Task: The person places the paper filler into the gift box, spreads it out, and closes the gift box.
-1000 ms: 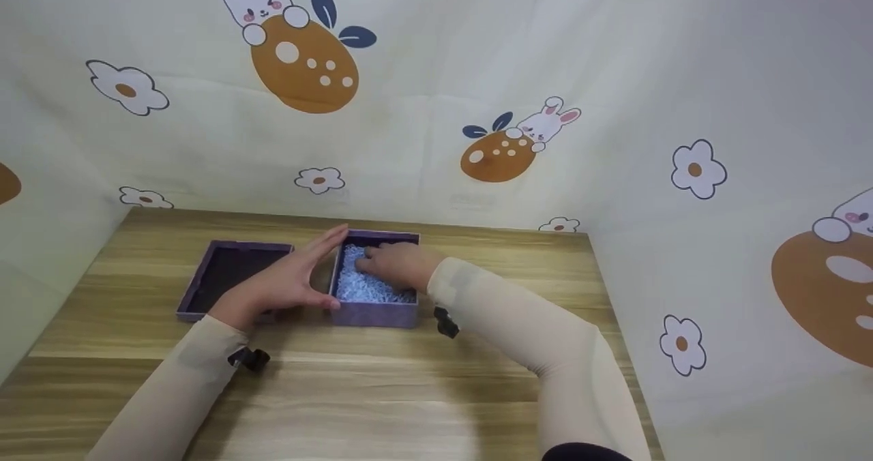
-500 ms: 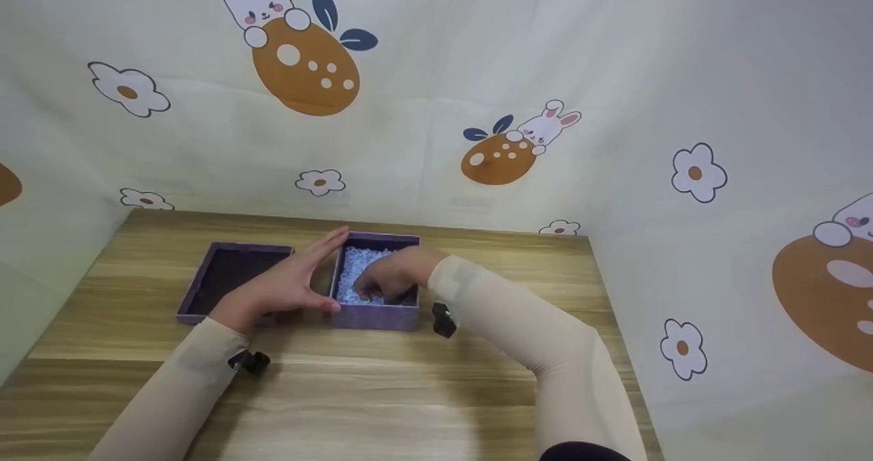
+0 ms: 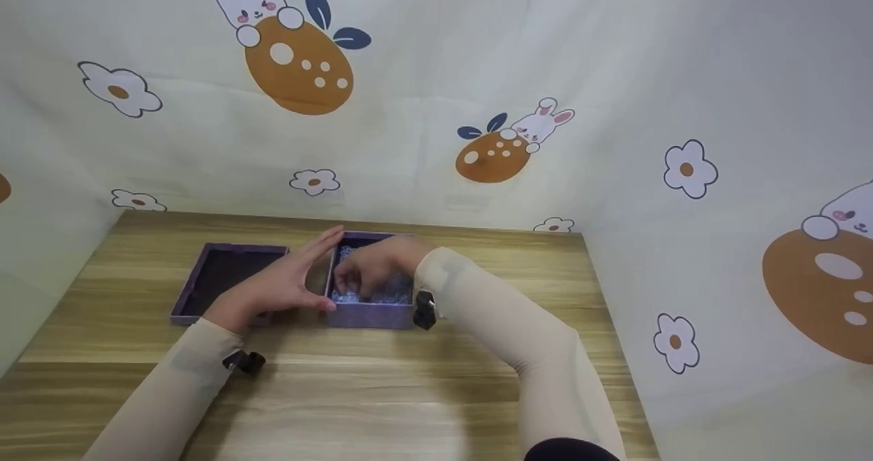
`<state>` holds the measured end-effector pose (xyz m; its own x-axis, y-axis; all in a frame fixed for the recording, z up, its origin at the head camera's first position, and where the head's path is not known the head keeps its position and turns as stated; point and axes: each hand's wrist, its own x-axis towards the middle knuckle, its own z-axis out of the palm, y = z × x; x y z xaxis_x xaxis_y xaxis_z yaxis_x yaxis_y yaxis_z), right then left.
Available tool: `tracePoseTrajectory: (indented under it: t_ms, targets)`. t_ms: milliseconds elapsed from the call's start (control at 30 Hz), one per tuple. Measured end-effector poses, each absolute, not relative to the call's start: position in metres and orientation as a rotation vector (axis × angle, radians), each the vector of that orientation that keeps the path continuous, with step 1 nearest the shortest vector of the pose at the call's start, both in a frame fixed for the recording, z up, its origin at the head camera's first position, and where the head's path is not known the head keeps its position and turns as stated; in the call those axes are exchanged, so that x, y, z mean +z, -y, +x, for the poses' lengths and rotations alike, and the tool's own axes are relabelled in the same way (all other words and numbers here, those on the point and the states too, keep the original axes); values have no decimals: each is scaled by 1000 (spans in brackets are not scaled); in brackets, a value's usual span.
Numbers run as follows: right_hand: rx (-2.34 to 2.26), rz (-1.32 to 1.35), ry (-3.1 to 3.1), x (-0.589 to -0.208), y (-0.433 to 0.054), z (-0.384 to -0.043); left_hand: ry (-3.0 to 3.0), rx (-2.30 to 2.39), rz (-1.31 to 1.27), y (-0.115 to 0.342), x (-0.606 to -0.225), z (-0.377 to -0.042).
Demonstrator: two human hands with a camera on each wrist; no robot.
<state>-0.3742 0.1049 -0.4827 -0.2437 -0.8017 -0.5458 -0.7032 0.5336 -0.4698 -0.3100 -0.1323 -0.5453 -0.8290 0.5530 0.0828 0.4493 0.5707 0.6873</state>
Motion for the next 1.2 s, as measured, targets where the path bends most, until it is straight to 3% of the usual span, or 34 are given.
tracePoseTrajectory:
  t_ms: [667,867,1000,1200]
  targets:
    - [-182,-1060,-2198,-488,-110,-387,-2636,1111,867,129,-541,-312]
    - [-261,-1069,-2150,-469,-118,-388,-2632,1133,850,132,-544,-310]
    - [-134,-1021,-2155,-458,-121,-389,-2637,1138,823,136,-544,-307]
    - [55,-972,-2164,-474,-117,-387,-2639,1116,842,134,-544,-309]
